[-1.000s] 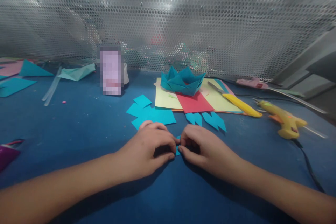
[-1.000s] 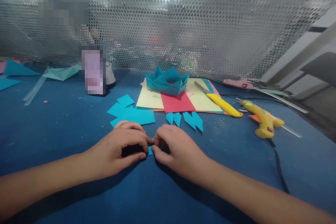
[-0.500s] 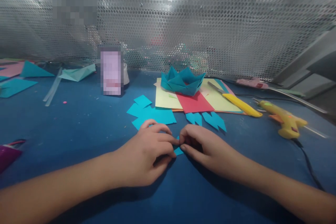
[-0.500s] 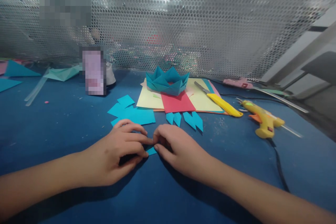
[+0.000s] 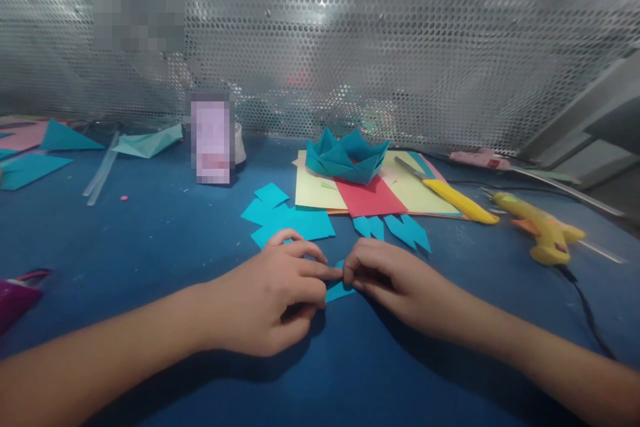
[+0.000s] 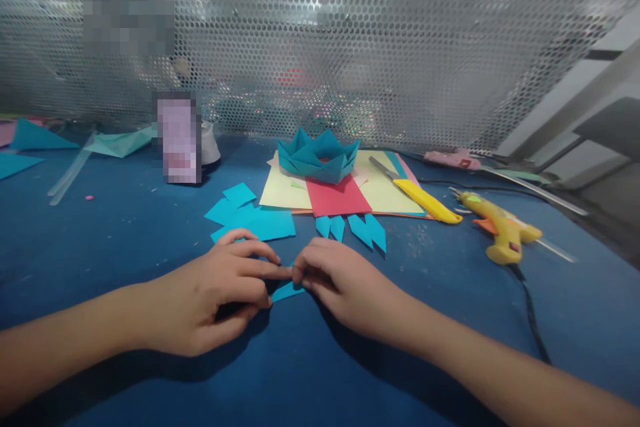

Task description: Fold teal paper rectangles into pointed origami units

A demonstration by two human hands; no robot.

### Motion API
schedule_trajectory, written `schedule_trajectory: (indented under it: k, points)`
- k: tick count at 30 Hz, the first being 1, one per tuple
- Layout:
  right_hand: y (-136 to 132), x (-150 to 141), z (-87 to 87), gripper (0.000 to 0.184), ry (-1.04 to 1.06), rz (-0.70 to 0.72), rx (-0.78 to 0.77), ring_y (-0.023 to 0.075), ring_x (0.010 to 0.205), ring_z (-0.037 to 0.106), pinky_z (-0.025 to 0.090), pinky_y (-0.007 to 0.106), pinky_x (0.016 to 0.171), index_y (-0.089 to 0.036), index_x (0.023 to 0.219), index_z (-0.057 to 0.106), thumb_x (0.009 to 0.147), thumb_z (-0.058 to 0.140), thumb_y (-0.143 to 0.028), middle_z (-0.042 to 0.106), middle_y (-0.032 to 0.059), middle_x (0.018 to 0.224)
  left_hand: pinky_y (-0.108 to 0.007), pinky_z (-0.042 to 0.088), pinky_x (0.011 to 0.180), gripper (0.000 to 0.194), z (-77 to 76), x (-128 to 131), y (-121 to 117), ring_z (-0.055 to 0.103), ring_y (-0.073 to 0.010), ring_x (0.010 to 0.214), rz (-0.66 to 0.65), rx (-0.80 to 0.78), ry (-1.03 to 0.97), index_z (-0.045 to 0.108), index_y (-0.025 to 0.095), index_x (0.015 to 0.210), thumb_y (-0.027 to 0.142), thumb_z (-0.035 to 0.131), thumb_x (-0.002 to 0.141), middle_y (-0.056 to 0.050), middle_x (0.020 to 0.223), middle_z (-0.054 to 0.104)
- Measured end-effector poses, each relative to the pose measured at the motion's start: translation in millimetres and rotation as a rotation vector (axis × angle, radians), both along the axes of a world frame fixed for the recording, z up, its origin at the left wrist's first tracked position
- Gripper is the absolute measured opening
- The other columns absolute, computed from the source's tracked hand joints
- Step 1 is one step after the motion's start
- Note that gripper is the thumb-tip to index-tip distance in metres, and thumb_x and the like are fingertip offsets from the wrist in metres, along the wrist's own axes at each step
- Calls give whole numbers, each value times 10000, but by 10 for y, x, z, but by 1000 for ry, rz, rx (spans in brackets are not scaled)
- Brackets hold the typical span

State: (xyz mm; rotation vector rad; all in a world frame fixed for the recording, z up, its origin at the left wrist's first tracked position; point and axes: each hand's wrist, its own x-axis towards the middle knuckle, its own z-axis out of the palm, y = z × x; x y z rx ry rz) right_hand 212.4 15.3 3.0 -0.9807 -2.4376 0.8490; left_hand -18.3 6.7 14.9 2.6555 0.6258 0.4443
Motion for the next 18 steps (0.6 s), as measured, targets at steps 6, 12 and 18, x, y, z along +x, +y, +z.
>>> schedule_trajectory:
  k: [6, 12, 18]
  points:
    - [-12, 64, -54, 336, -5, 103, 135, 139, 774, 525, 426, 249, 682, -221, 969, 687, 900, 401, -60, 528, 42, 836, -399, 303, 931, 143, 22, -5, -11, 541, -212, 1046, 40, -110, -15, 571, 188, 782, 65, 498, 781, -4, 1061, 668]
    - [-90, 74, -78, 367, -157, 253, 423, 163, 711, 440, 353, 294, 637, -287, 1189, 614, 932, 405, -128, 534, 35, 828, -379, 318, 922, 186, 16, -12, 6, 549, -193, 1012, 65, -168, -24, 551, 193, 901, 52, 486, 799, -8, 1016, 652]
    - [-93, 64, -1, 371, -181, 256, 536, 174, 685, 405, 331, 295, 608, -231, 1121, 639, 896, 386, -80, 526, 48, 771, -425, 283, 950, 239, 17, -8, 1, 544, -219, 1038, 34, -62, 48, 599, 203, 997, 71, 478, 839, -23, 1199, 635]
